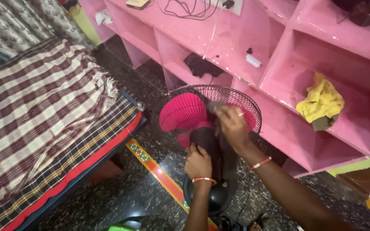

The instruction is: The person cleans a pink table fan using a cloth. They wipe the fan's body, blades, and cage while sitting on the floor.

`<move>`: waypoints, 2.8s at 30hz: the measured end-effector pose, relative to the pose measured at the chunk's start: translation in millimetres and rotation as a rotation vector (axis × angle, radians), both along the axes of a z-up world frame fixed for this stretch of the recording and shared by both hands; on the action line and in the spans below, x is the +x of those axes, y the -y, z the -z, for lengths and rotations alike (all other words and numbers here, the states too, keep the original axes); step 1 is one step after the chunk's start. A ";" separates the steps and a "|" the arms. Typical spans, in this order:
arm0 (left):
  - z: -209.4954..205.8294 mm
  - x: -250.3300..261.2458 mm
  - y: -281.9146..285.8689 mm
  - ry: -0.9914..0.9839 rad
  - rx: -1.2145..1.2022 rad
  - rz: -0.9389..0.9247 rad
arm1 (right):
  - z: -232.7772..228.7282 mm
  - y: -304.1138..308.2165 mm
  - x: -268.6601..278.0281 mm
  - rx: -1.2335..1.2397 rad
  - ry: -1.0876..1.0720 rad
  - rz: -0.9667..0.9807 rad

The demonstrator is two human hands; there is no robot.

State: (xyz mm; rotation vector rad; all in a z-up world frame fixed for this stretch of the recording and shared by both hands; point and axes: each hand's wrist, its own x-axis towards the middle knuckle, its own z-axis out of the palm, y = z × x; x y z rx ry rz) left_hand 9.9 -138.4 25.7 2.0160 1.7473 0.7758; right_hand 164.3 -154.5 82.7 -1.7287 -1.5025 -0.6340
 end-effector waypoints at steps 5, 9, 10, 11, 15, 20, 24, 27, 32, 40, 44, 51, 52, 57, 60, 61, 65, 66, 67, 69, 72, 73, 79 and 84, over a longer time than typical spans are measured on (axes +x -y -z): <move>1.7 -5.2 10.4 -0.015 -0.046 0.027 | 38.3 9.0 9.6 -0.041 0.158 0.069; -4.8 6.6 5.0 -0.018 -0.039 -0.002 | 72.0 26.5 -2.0 -0.133 0.071 -0.039; -3.9 6.1 6.9 -0.028 -0.070 -0.004 | 76.1 32.3 -4.3 -0.167 0.005 -0.029; -2.8 5.1 7.9 -0.023 -0.043 -0.010 | 76.1 35.8 -3.8 -0.130 -0.016 -0.027; 0.6 2.6 4.0 -0.013 -0.012 -0.024 | 44.2 24.5 24.2 0.125 0.029 0.099; 3.0 0.9 7.7 -0.042 -0.067 -0.008 | 35.4 -8.8 42.7 0.119 -0.127 0.305; 0.4 6.9 4.4 -0.065 -0.018 -0.041 | 86.9 7.5 17.2 -0.048 0.035 0.235; 2.3 10.3 5.5 -0.087 -0.068 -0.037 | 118.2 25.3 3.5 -0.155 -0.076 0.141; -1.6 9.0 7.1 -0.069 -0.007 -0.061 | 82.8 27.0 9.7 0.135 -0.260 0.111; -7.3 7.5 12.0 -0.037 -0.031 -0.023 | 41.9 -6.3 27.5 0.128 -0.075 0.328; -2.2 11.7 12.7 -0.089 -0.052 -0.065 | 128.8 24.4 -0.6 -0.138 -0.021 0.340; -6.5 9.2 12.7 -0.075 -0.074 -0.072 | 186.8 54.0 10.4 0.032 -0.334 0.152; -7.7 8.2 12.9 -0.075 -0.074 -0.072 | 178.3 53.6 19.7 0.172 -0.336 0.144; -6.4 6.7 17.6 -0.053 -0.072 -0.048 | 131.2 23.6 71.0 0.424 -0.737 0.462; -4.2 9.5 13.0 -0.063 -0.019 -0.057 | 126.6 -0.1 66.6 0.416 -0.744 0.585; -2.3 9.5 12.4 -0.070 -0.003 -0.062 | 134.9 -4.5 48.2 0.416 -0.710 0.610; 4.4 7.4 14.1 -0.072 -0.011 -0.074 | 170.8 5.2 -11.1 0.328 -0.522 0.394; 4.0 7.0 11.9 -0.065 0.004 -0.083 | 176.6 8.0 -17.6 0.268 -0.500 0.399; 3.1 7.2 9.7 -0.057 0.018 -0.093 | 180.9 11.0 -22.2 0.208 -0.478 0.404; 1.9 7.4 10.7 -0.083 -0.026 -0.092 | 185.5 20.2 -25.0 0.088 -0.471 0.351; 0.3 8.5 17.2 -0.117 -0.047 -0.083 | 179.8 36.5 -23.6 -0.038 -0.506 0.190; -0.8 6.9 19.7 -0.127 -0.044 -0.078 | 173.7 41.4 -23.6 -0.046 -0.510 0.143; -6.9 13.1 16.1 -0.141 -0.011 -0.096 | 102.4 10.0 5.9 0.027 -0.323 -0.077; -1.1 14.4 19.3 -0.118 0.025 -0.091 | 57.9 -9.0 -4.8 -0.302 -0.133 -0.210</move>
